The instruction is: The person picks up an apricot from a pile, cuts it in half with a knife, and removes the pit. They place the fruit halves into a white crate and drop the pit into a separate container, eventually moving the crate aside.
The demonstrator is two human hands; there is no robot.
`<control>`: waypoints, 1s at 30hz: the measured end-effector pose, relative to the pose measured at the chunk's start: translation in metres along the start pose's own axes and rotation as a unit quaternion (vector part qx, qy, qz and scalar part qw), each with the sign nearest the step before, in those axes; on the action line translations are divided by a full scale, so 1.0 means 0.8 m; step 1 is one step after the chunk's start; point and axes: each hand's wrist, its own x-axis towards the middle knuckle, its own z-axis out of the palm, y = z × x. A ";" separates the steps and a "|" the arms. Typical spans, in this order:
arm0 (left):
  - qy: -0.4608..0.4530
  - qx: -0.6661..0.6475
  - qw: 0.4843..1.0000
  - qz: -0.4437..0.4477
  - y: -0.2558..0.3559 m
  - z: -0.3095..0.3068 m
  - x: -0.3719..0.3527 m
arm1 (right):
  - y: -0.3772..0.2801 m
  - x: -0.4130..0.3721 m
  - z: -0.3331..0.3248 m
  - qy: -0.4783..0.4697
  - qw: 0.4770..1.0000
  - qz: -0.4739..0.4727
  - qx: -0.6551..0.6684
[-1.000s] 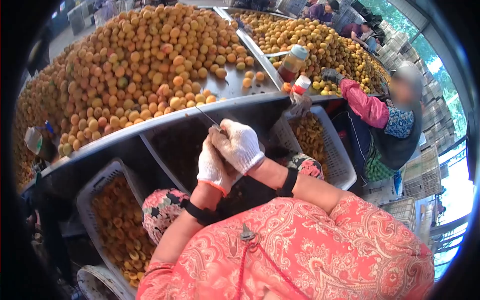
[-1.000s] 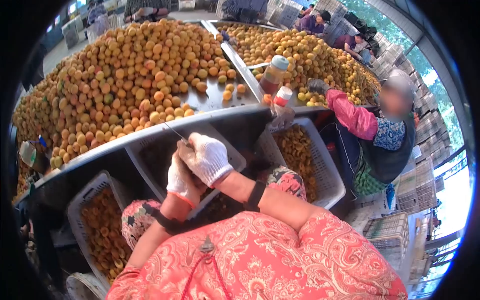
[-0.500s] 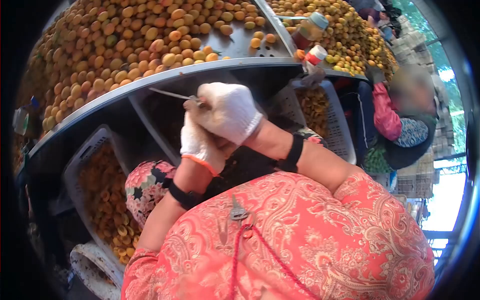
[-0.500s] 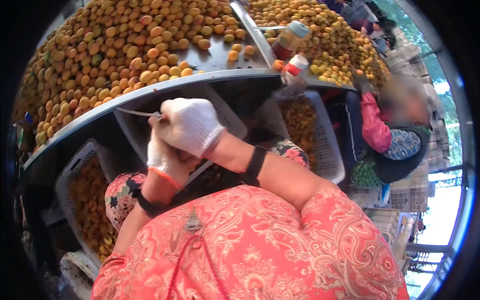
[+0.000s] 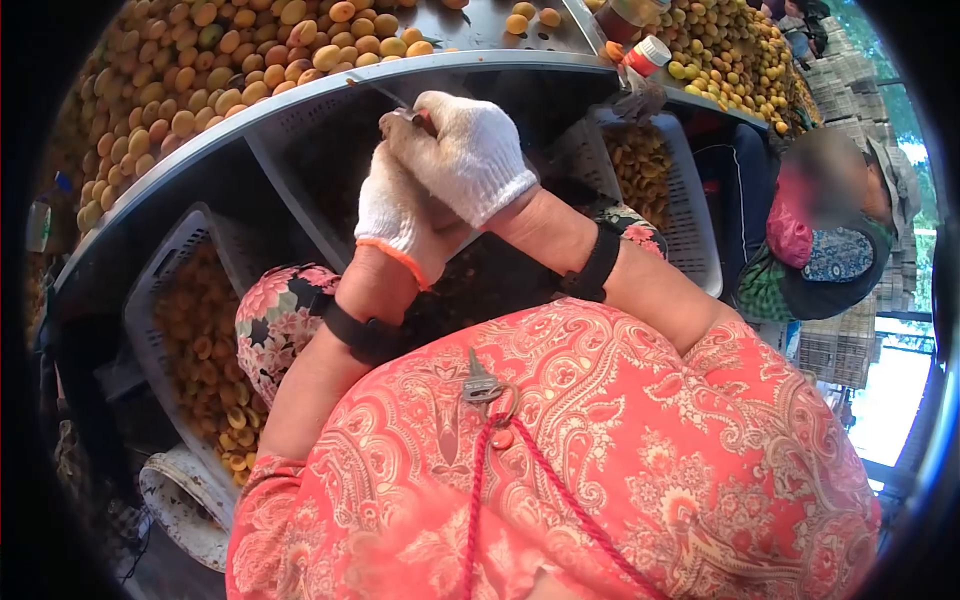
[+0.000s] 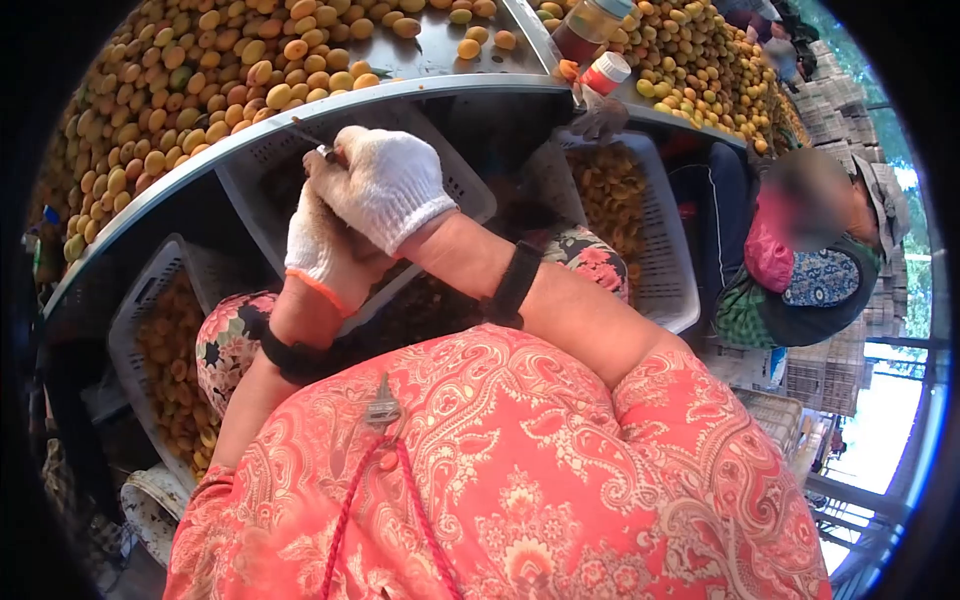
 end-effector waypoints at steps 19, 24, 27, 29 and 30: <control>-0.129 -0.042 0.980 -0.147 -0.042 -0.073 0.020 | 0.036 -0.016 -0.013 -0.100 0.939 -0.323 0.060; -0.143 0.045 0.989 0.018 -0.019 -0.059 0.019 | 0.018 -0.010 -0.032 -0.103 0.951 -0.285 0.056; -0.136 -0.013 0.991 -0.012 -0.012 -0.062 0.039 | -0.009 -0.010 -0.042 -0.116 0.954 -0.273 0.042; -0.114 0.029 0.992 -0.046 -0.001 -0.048 0.029 | -0.003 -0.011 -0.041 -0.098 0.955 -0.269 0.071; -0.134 0.043 0.988 -0.067 -0.007 -0.047 0.035 | 0.012 -0.017 -0.045 -0.093 0.958 -0.251 0.101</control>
